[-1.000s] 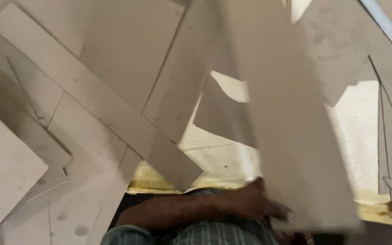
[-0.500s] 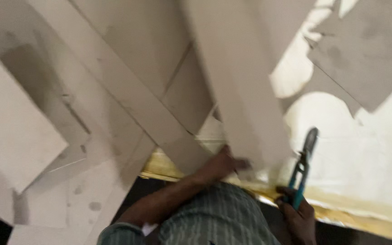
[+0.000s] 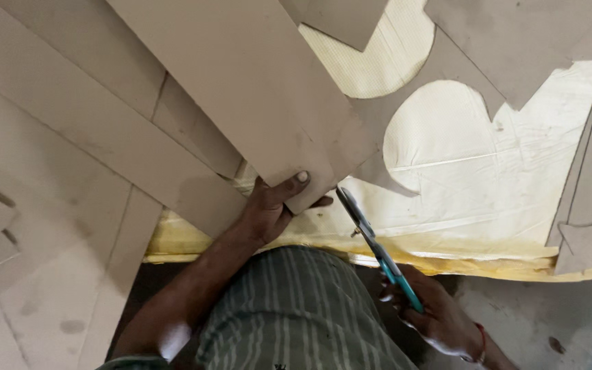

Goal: The person uses shears to cut a large sheet of cardboard into smaller rectangular pieces. They repeatedly position the shears, cut along straight lines, and separate the cut pieces on a covered work surface.

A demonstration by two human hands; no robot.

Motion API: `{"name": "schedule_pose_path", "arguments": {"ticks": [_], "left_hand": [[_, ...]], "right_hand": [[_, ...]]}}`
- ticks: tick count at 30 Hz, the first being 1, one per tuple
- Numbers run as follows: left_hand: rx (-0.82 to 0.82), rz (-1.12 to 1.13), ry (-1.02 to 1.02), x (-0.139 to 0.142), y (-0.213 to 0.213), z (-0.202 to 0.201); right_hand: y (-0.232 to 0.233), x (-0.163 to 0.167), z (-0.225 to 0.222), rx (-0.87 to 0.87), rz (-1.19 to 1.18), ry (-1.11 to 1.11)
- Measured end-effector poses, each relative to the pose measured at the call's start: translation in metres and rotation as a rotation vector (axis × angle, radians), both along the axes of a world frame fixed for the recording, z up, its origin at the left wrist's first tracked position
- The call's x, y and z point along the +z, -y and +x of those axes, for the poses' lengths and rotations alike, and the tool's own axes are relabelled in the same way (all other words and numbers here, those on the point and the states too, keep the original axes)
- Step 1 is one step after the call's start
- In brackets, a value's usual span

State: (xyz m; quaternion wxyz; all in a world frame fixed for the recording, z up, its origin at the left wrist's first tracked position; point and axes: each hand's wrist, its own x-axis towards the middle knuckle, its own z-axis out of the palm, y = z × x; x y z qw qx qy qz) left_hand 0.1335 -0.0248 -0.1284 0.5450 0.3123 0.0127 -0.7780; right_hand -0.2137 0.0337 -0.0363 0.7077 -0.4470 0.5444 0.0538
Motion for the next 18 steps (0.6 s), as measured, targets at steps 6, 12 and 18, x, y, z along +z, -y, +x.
{"name": "schedule_pose_path", "arguments": {"ticks": [6, 12, 18], "left_hand": [[-0.013, -0.031, 0.084, 0.001, 0.0, 0.006], [-0.007, -0.024, 0.102, -0.003, 0.002, 0.004], [0.008, -0.057, 0.029, -0.007, 0.003, 0.01]], "right_hand": [[0.023, 0.002, 0.006, 0.113, -0.036, 0.03], [0.036, 0.0, 0.002, 0.066, 0.059, -0.024], [0.042, -0.013, 0.004, 0.057, 0.154, 0.017]]}}
